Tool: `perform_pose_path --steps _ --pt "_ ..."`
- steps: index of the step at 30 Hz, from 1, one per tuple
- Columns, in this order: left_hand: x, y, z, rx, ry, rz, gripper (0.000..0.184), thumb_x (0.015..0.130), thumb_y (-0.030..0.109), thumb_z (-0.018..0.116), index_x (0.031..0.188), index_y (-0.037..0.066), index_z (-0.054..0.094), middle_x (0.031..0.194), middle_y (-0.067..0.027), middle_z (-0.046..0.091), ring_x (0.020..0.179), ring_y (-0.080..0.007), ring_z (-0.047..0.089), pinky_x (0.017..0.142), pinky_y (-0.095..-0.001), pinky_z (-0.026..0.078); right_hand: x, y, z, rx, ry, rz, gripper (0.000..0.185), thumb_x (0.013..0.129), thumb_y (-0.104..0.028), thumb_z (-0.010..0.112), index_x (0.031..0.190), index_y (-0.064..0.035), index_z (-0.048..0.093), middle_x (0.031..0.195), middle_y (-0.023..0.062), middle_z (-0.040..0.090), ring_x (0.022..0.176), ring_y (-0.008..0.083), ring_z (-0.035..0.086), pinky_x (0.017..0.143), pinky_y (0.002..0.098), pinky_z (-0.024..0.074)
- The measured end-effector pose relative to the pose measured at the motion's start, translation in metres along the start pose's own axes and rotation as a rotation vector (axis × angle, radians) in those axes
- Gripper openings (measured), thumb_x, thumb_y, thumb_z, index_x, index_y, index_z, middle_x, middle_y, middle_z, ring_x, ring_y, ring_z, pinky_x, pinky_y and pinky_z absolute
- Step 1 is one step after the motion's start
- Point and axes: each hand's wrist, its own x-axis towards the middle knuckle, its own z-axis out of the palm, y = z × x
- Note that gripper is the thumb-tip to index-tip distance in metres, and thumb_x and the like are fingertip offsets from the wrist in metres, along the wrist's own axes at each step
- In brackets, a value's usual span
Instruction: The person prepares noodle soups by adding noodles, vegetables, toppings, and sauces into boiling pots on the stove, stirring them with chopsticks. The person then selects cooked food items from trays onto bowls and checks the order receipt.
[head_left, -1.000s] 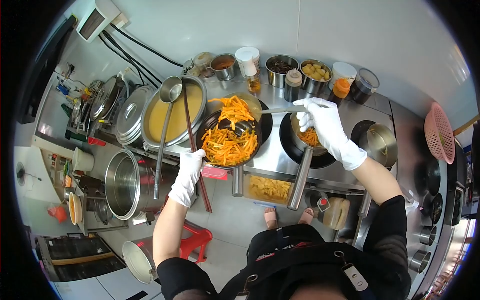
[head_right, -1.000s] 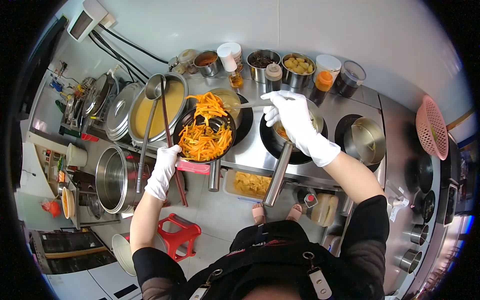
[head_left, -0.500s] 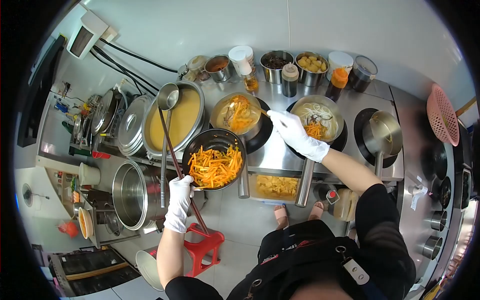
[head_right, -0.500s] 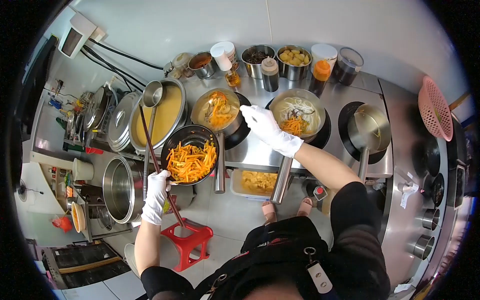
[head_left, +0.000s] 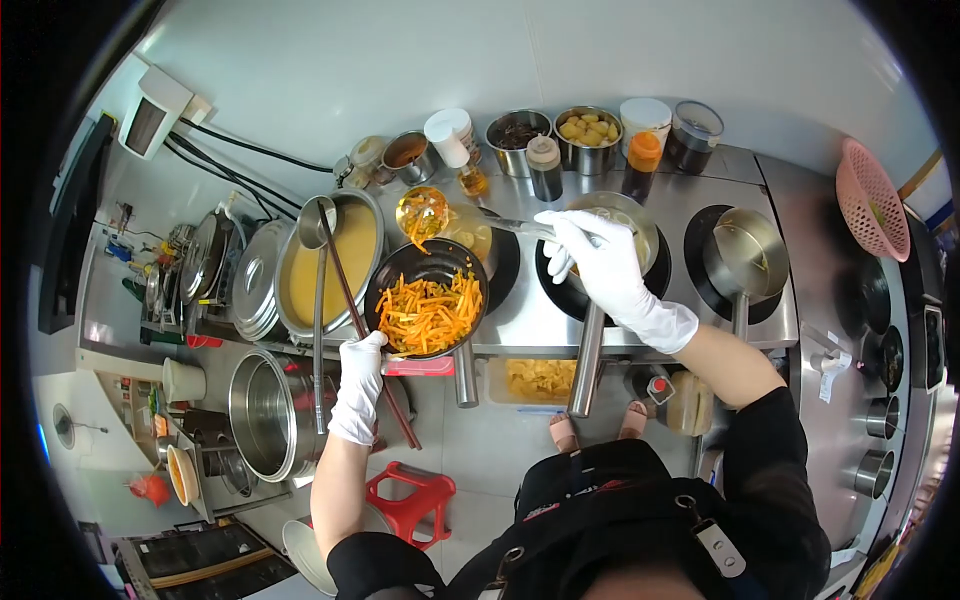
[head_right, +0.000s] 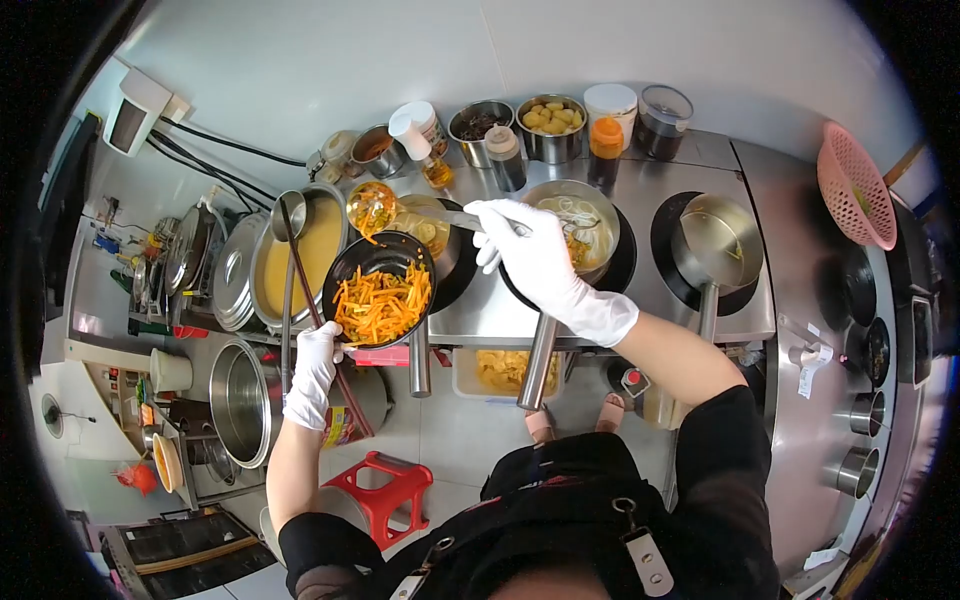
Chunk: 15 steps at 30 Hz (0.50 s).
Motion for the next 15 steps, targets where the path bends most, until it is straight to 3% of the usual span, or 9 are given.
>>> perform_pose_path --steps 5,7,8,10,11,14,15 --pt "-0.019 -0.018 -0.025 0.019 0.009 -0.061 0.009 0.076 0.002 0.056 0.069 -0.001 0.053 0.052 -0.0053 0.049 0.034 -0.0129 0.044 0.03 -0.0252 0.033 0.012 0.015 0.001 0.1 0.043 0.132 0.023 0.092 -0.011 0.051 0.109 0.0023 0.06 0.076 0.0066 0.06 0.06 0.0105 0.059 0.052 0.0219 0.0485" --pt "-0.031 -0.027 -0.036 0.009 0.022 -0.067 0.007 0.075 0.002 0.057 0.071 0.0 0.053 0.053 -0.0045 0.048 0.034 -0.0121 0.043 0.03 -0.0249 0.032 0.017 0.054 0.003 -0.036 -0.03 -0.026 0.024 0.093 -0.011 0.05 0.11 0.003 0.06 0.081 0.0055 0.06 0.063 0.0099 0.058 0.052 0.0235 0.0484" --pt "-0.035 -0.033 -0.04 -0.013 0.046 -0.074 0.007 0.075 0.001 0.058 0.071 0.001 0.053 0.053 -0.004 0.048 0.034 -0.0118 0.042 0.029 -0.0249 0.031 0.016 0.075 0.002 -0.222 -0.147 -0.31 0.024 0.09 -0.008 0.052 0.111 0.0029 0.057 0.08 0.0051 0.057 0.064 0.0129 0.058 0.051 0.0258 0.0476" --pt "-0.039 -0.039 -0.047 -0.025 0.073 -0.098 0.007 0.075 0.001 0.059 0.072 0.002 0.053 0.052 -0.0032 0.048 0.034 -0.0112 0.041 0.029 -0.0244 0.03 0.022 0.1 -0.004 -1.005 -0.328 -0.798 0.028 0.085 -0.007 0.053 0.112 0.0014 0.055 0.075 0.0065 0.052 0.062 0.0173 0.058 0.05 0.0278 0.0469" --pt "-0.041 -0.042 -0.05 -0.031 0.08 -0.096 0.007 0.075 0.001 0.059 0.072 0.002 0.053 0.052 -0.0029 0.048 0.034 -0.011 0.041 0.029 -0.0243 0.03 0.021 0.109 -0.004 -1.007 -0.361 -0.82 0.031 0.082 -0.007 0.054 0.112 -0.0003 0.054 0.072 0.0088 0.048 0.063 0.0223 0.058 0.05 0.0306 0.0475" --pt "-0.042 -0.042 -0.051 -0.04 0.085 -0.088 0.005 0.075 0.002 0.058 0.073 0.002 0.054 0.053 -0.0029 0.049 0.034 -0.0104 0.041 0.03 -0.0239 0.029 0.022 0.112 -0.003 -1.15 -0.256 -0.847 0.032 0.083 -0.007 0.054 0.114 0.0001 0.053 0.072 0.0082 0.048 0.063 0.0221 0.058 0.051 0.0311 0.048" --pt "-0.04 -0.04 -0.049 -0.036 0.08 -0.077 0.004 0.075 0.002 0.058 0.074 0.001 0.054 0.054 -0.0035 0.05 0.035 -0.0103 0.041 0.03 -0.0238 0.029 0.024 0.108 -0.006 -1.121 -0.219 -0.767 0.033 0.081 -0.004 0.054 0.114 -0.001 0.055 0.075 0.0093 0.052 0.064 0.0223 0.059 0.053 0.0296 0.0483"
